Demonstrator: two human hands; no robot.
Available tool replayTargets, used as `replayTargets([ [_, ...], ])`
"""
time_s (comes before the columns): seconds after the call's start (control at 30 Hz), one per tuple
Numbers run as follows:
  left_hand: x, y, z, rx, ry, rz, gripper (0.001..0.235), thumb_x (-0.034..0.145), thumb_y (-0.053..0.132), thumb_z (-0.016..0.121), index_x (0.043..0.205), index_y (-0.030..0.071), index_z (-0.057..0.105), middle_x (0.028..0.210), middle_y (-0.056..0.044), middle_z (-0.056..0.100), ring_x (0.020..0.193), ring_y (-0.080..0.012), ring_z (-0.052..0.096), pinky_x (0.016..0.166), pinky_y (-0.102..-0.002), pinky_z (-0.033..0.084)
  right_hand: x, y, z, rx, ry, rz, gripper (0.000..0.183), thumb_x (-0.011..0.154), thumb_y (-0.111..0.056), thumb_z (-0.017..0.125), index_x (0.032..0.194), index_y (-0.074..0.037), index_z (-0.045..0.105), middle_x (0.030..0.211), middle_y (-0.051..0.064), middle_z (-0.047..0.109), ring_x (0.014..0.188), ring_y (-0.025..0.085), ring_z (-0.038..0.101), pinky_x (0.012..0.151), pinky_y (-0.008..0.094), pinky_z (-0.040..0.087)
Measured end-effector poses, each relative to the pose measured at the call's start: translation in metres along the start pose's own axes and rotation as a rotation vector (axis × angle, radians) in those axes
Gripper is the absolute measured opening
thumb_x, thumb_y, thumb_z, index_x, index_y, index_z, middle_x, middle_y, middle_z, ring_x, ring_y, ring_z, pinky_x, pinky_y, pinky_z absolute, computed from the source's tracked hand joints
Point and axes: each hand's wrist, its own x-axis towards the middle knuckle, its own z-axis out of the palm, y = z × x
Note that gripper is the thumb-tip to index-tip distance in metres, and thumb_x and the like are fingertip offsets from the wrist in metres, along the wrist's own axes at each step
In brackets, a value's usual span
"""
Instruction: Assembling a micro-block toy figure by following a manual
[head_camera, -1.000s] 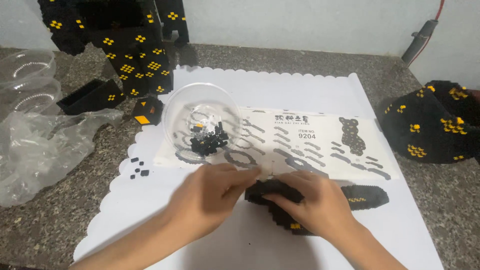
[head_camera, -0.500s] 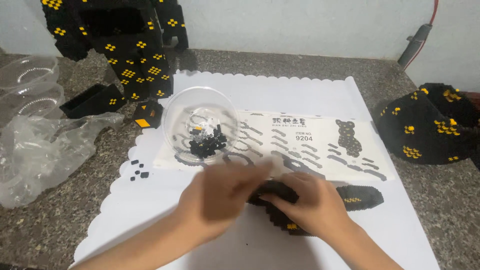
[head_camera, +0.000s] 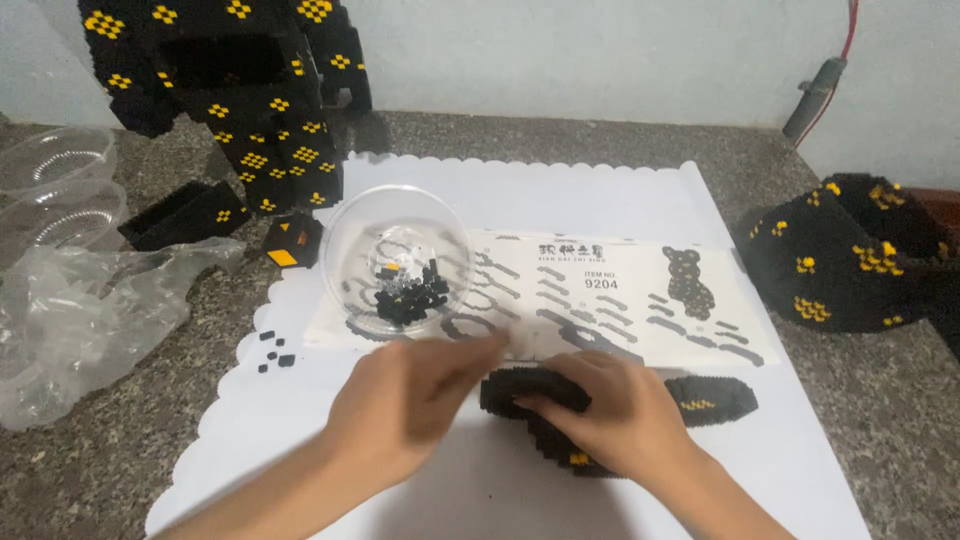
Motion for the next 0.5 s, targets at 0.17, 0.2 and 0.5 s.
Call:
replayTargets([
  [0.17,0.001,0.002,0.000,0.049,-0.060,0.084,0.032,0.088,0.037,0.043,0.110,0.041,0.066,0.082,0.004,0.073,0.076,-0.0100,0.060,0.060,-0.032,0.045,-0.001,-0.013,-0.008,0.016,-0.070,0.215,0.025,0.070,-0.045,0.066,0.090,-0.033,0.074,0.076,-0.007,0.071,0.075,0.014,0.066,0.060,0.031,0.048],
  [0.2,0.002,0.002,0.001,0.156,-0.079,0.040,0.037,0.089,0.042,0.041,0.120,0.047,0.061,0.081,0.000,0.071,0.074,-0.0274,0.064,0.060,-0.039,0.044,0.000,-0.014,-0.009,0.038,-0.053,0.202,0.024,0.070,-0.044,0.067,0.090,-0.033,0.075,0.075,-0.007,0.072,0.072,0.014,0.066,0.058,0.030,0.048],
  [0.5,0.053,-0.021,0.014,0.011,0.376,0.678,0.020,0.095,0.024,0.049,0.097,0.016,0.068,0.079,-0.001,0.074,0.052,-0.0053,0.054,0.043,-0.032,0.041,-0.002,-0.009,-0.003,0.016,-0.004,0.174,0.028,0.071,-0.051,0.071,0.086,-0.027,0.072,0.070,-0.004,0.068,0.068,0.017,0.064,0.056,0.032,0.046],
])
